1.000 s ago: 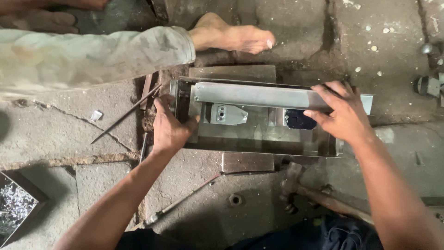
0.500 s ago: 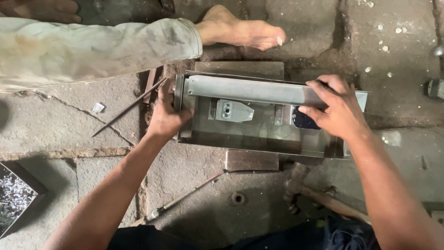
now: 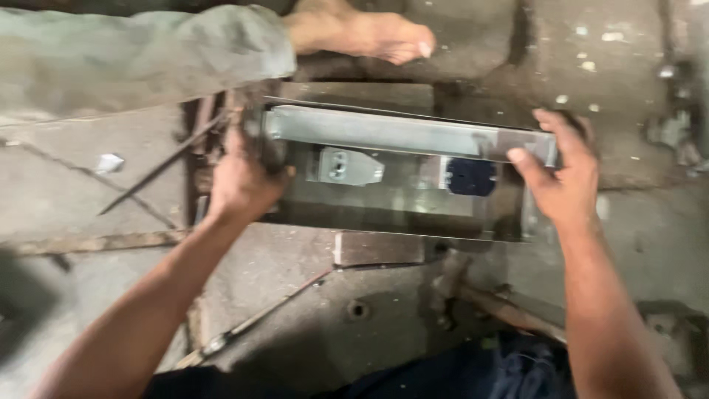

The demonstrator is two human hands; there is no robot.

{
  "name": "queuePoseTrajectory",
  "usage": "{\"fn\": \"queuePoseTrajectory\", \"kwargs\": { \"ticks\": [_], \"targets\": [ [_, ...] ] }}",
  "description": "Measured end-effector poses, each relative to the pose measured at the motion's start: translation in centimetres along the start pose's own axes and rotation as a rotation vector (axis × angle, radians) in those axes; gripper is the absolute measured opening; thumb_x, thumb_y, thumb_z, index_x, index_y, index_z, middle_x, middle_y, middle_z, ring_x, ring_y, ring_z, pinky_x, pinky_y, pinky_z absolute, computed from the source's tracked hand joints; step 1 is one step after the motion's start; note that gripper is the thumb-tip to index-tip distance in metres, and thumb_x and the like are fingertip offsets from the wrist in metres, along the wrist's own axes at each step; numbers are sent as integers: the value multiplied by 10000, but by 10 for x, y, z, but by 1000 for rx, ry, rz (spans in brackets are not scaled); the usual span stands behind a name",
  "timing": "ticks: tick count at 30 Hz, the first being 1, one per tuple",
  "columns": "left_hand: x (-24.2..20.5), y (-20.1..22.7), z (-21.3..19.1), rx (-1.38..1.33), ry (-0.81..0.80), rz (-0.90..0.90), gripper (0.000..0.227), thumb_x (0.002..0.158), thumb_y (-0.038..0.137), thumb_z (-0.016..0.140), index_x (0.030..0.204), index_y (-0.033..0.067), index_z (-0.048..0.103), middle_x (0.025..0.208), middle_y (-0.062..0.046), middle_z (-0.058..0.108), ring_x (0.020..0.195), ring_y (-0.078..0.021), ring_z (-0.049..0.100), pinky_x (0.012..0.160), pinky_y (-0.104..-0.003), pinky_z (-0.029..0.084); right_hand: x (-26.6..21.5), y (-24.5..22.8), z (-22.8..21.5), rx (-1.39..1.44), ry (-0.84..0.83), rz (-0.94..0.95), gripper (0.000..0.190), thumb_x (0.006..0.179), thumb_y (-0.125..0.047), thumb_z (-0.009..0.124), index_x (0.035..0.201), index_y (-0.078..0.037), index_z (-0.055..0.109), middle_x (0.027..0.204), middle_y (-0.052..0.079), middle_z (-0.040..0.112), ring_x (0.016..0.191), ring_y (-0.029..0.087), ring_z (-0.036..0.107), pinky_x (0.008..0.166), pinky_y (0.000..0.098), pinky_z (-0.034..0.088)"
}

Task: The person is assembling a metal frame by attaching a long metal bar to a rectangular metal box. They use a hammer and a metal punch to align and secure the parts together.

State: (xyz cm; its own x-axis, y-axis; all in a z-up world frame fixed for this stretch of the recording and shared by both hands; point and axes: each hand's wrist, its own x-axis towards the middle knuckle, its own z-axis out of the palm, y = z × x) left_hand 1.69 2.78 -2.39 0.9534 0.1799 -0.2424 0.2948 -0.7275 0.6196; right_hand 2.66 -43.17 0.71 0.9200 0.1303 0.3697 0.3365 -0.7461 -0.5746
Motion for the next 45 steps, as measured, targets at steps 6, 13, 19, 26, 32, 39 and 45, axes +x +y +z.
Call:
{"fn": "queuePoseTrajectory", "kwargs": {
  "ticks": [6, 13, 19, 26, 32, 39, 45],
  "targets": [
    [4, -4, -2, 83, 80, 152, 1221, 824, 366, 916, 1609, -39, 73, 1130, -378, 654, 972, -532, 671, 884, -518, 550, -35, 61, -7, 605, 281, 291, 469, 956, -73, 781, 1395, -7, 629, 1366, 52, 660, 1276, 179, 616, 1157, 321, 481],
    [7, -8, 6, 26, 13, 85, 1102, 821, 268, 809, 1626, -31, 117, 1135, -319, 694, 970, -476, 698, 909, -489, 566, -47, 80, 26, 634, 248, 230, 517, 963, -31, 770, 1443, -19, 579, 1442, 55, 594, 1323, 163, 576, 1182, 327, 463],
    [10, -9, 7, 75, 88, 205, 1136, 787, 273, 862, 1587, -62, 129, 1292, -380, 597, 1064, -500, 664, 932, -479, 543, -53, 96, 31, 613, 276, 236, 532, 1003, -92, 790, 1492, -42, 588, 1401, 12, 603, 1234, 109, 556, 1115, 272, 459],
    [10, -16, 8, -8, 116, 283, 1115, 803, 307, 848, 1583, -54, 136, 1296, -377, 595, 1055, -516, 662, 914, -488, 549, -50, 92, 32, 648, 267, 253, 549, 1011, -114, 816, 1514, -64, 603, 1309, -19, 611, 1068, 63, 545, 997, 215, 457],
    [8, -10, 9, -58, 85, 175, 1039, 840, 294, 811, 1584, -31, 164, 1116, -328, 688, 1004, -497, 689, 913, -500, 548, -50, 86, 29, 681, 247, 238, 540, 1025, -107, 808, 1519, -70, 590, 1326, -11, 608, 1116, 69, 568, 1023, 215, 467],
    [10, -10, 11, -79, 34, 123, 1036, 848, 261, 772, 1594, -37, 118, 997, -288, 728, 963, -473, 711, 927, -482, 558, -49, 82, 24, 678, 230, 206, 531, 1030, -118, 805, 1511, -65, 589, 1358, 14, 611, 1195, 87, 586, 1082, 235, 485],
    [7, -3, 4, 62, 86, 77, 1086, 834, 392, 822, 1605, 17, 155, 1135, -339, 680, 1014, -509, 675, 901, -521, 541, -47, 80, 24, 593, 268, 250, 528, 981, -136, 806, 1466, -52, 617, 1351, 5, 600, 1111, 84, 540, 1043, 256, 458]
  ]
}}
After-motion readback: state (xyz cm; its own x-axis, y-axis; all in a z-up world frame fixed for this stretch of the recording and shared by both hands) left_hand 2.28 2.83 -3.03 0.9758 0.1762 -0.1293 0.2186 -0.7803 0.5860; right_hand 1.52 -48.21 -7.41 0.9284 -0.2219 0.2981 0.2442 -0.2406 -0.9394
